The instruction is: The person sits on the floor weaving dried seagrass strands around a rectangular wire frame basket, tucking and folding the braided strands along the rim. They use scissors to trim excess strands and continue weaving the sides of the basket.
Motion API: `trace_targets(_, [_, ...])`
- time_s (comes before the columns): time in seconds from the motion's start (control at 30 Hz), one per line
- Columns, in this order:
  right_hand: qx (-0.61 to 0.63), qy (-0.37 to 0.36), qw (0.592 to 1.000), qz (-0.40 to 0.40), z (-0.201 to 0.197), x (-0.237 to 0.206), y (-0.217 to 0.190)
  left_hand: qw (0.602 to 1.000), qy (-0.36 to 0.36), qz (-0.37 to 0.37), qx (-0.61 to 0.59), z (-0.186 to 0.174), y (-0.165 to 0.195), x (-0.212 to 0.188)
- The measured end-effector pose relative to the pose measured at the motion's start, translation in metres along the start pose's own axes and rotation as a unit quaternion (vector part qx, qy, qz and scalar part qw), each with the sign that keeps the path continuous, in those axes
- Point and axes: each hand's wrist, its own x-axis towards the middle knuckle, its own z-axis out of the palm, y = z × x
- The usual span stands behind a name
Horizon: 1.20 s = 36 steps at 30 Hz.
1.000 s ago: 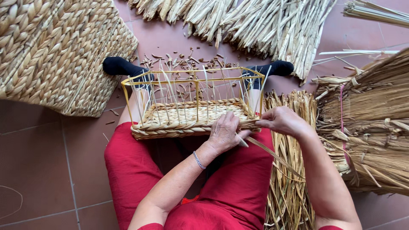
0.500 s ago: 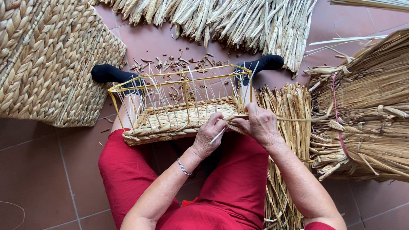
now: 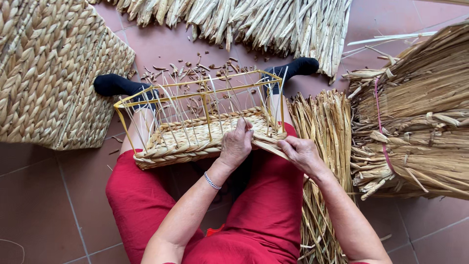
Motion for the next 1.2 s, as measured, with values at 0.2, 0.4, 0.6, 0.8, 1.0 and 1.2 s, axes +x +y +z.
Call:
trace_targets(0.2, [0.017,-0.028,0.989,0.142,-0.003,-0.01,0.009,0.999,0.0,-0.016,0.045,0.008,0.008,0.008])
trace_targets(0.4, [-0.23,0.252,0.917,-0.208,-0.02,-0.016,-0.012,0.993,0.029,0.052,0.102,0.014,0.003,0.002])
trace_targets(0.6, [-0.131,0.112,0.972,-0.157,-0.015,-0.026,-0.027,0.95,-0.113,0.1,0.272,0.026,-0.001,0.004])
trace_targets(0.8, [-0.106,0.097,0.981,-0.133,-0.001,-0.03,-0.024,0.995,-0.087,0.014,-0.046,0.02,0.008,0.019])
trace_targets(1.0, [-0.173,0.15,0.947,-0.227,0.006,-0.027,-0.03,0.985,-0.123,0.081,-0.085,0.001,0.007,0.015])
trace_targets(1.2, [-0.353,0.208,0.859,-0.307,-0.007,-0.006,-0.057,0.967,-0.216,0.011,-0.134,-0.015,0.019,0.014])
